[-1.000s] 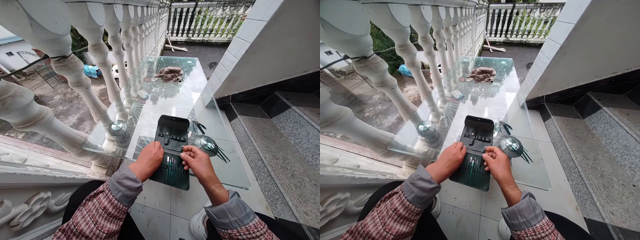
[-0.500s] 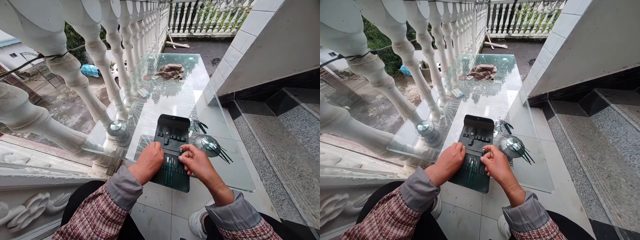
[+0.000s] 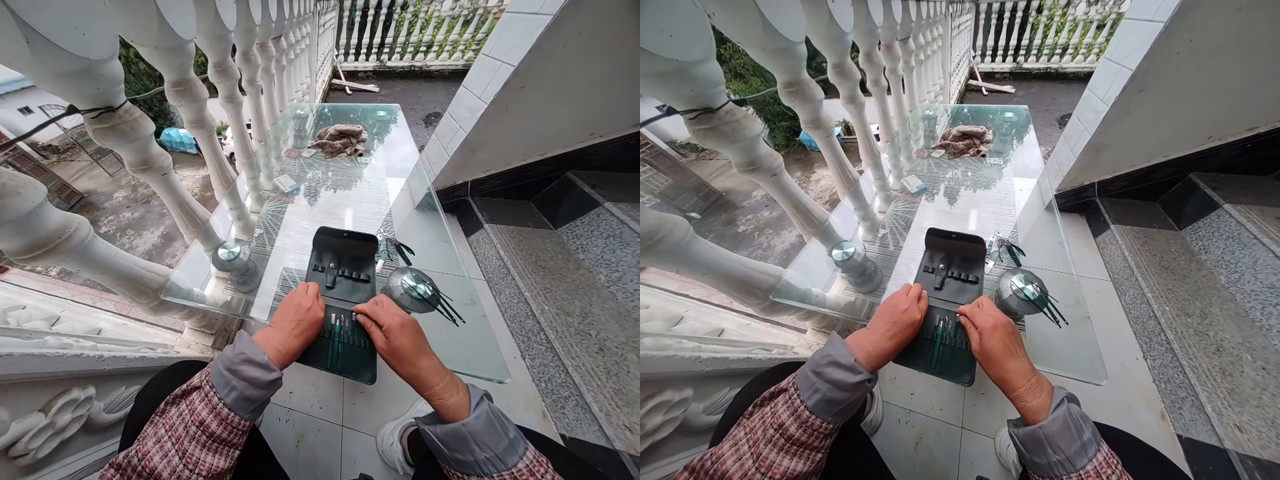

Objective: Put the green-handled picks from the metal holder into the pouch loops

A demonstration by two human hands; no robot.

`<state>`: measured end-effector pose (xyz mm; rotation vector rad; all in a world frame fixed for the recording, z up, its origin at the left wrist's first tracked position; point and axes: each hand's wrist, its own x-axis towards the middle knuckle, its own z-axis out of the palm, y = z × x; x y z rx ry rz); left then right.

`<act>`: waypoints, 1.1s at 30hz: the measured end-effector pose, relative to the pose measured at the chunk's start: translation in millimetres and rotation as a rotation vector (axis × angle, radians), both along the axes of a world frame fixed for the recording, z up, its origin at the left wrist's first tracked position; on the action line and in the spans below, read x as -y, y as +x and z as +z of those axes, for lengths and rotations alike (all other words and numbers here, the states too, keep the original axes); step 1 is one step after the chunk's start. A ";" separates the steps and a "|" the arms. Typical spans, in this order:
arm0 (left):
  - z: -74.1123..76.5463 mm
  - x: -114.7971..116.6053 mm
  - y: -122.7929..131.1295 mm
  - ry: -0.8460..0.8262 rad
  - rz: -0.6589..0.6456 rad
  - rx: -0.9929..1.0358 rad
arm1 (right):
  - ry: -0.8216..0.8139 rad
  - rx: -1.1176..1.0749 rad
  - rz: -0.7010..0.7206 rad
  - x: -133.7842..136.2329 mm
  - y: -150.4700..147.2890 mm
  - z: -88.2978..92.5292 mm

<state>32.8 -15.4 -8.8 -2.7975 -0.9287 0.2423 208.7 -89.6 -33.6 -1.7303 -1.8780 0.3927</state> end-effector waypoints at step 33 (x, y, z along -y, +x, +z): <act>-0.2 -0.4 -0.1 -0.021 0.010 0.017 | 0.102 0.169 0.083 9.1 -0.9 1.4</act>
